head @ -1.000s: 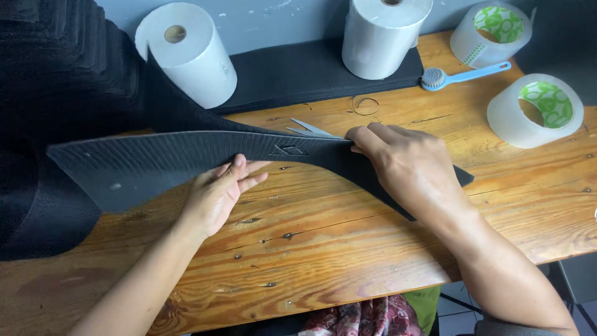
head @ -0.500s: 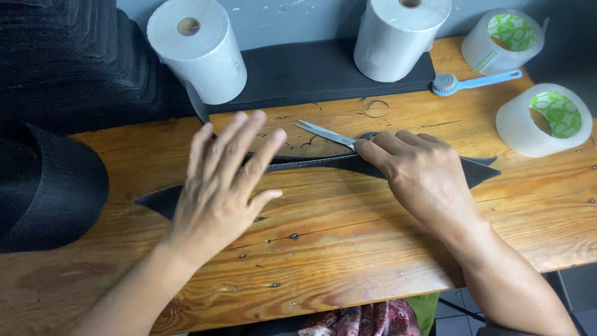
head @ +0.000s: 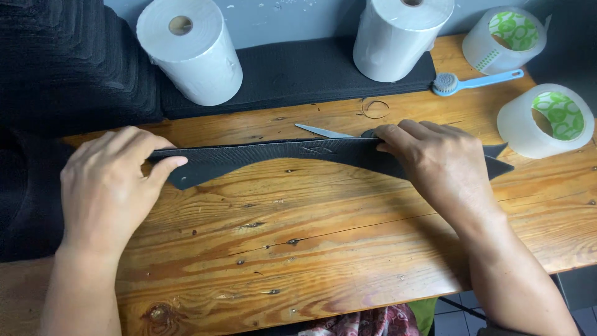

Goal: Trimming and shaping a black foam piece using scissors on a workbench.

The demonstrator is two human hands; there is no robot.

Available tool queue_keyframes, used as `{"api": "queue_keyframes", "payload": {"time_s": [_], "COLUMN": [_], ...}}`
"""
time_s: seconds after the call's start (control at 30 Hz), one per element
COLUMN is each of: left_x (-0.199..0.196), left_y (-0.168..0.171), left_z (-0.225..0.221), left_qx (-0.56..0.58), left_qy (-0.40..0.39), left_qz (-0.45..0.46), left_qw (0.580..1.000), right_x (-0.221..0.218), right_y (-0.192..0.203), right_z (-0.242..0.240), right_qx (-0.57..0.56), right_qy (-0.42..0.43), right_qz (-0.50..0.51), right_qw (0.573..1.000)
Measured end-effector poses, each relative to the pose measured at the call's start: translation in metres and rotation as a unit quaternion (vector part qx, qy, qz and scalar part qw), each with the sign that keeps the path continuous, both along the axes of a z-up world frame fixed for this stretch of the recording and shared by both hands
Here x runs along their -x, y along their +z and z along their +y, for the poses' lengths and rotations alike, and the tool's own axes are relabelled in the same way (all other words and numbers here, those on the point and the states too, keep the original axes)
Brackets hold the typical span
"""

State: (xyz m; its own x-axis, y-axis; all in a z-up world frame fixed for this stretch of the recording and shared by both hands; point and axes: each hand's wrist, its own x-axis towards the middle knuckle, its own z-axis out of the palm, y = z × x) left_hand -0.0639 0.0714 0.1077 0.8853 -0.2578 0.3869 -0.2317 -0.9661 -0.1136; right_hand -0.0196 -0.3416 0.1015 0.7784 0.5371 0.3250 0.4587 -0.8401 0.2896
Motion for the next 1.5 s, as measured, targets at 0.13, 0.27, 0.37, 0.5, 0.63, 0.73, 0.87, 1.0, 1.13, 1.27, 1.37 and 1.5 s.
{"api": "queue_keyframes", "payload": {"time_s": [0.13, 0.27, 0.37, 0.5, 0.63, 0.73, 0.87, 1.0, 1.13, 1.27, 1.37, 1.5], "left_x": [-0.007, -0.016, -0.021, -0.026, -0.028, -0.033, -0.029, -0.028, -0.032, -0.036, -0.036, -0.037], "left_y": [-0.022, -0.063, -0.077, -0.098, -0.109, -0.114, -0.099, -0.092, -0.102, -0.098, -0.102, -0.105], "left_z": [0.009, 0.025, 0.026, 0.030, 0.038, 0.048, 0.045, 0.042, 0.049, 0.056, 0.063, 0.066], "left_qx": [0.260, 0.458, 0.556, 0.613, 0.609, 0.620, 0.566, 0.580, 0.608, 0.625, 0.645, 0.662], "left_qy": [-0.102, -0.066, -0.064, -0.025, -0.007, -0.002, 0.010, 0.030, 0.023, -0.004, 0.002, -0.010], "left_qz": [-0.013, 0.018, 0.058, 0.043, 0.012, -0.010, -0.031, -0.004, 0.010, 0.033, 0.055, 0.042], "left_qw": [0.960, 0.887, 0.827, 0.788, 0.793, 0.784, 0.824, 0.814, 0.794, 0.780, 0.762, 0.748], "right_x": [-0.006, -0.007, -0.009, -0.013, -0.018, -0.022, -0.031, -0.038, -0.050, -0.062, -0.064, -0.071], "right_y": [-0.005, -0.006, -0.010, -0.012, -0.007, -0.005, -0.022, -0.024, -0.046, -0.061, -0.056, -0.064], "right_z": [-0.002, 0.000, 0.002, 0.005, -0.009, -0.030, -0.058, -0.073, -0.080, -0.094, -0.096, -0.102], "right_qx": [-0.013, -0.025, -0.040, -0.088, -0.032, -0.016, -0.131, -0.258, -0.397, -0.619, -0.629, -0.600], "right_qy": [-0.004, -0.010, 0.005, 0.011, -0.045, -0.103, -0.128, -0.080, -0.136, -0.075, -0.068, -0.071], "right_qz": [-0.004, -0.004, -0.016, -0.013, 0.000, 0.098, 0.133, 0.124, 0.201, 0.320, 0.393, 0.458], "right_qw": [1.000, 1.000, 0.999, 0.996, 0.998, 0.990, 0.974, 0.955, 0.885, 0.713, 0.667, 0.652]}}
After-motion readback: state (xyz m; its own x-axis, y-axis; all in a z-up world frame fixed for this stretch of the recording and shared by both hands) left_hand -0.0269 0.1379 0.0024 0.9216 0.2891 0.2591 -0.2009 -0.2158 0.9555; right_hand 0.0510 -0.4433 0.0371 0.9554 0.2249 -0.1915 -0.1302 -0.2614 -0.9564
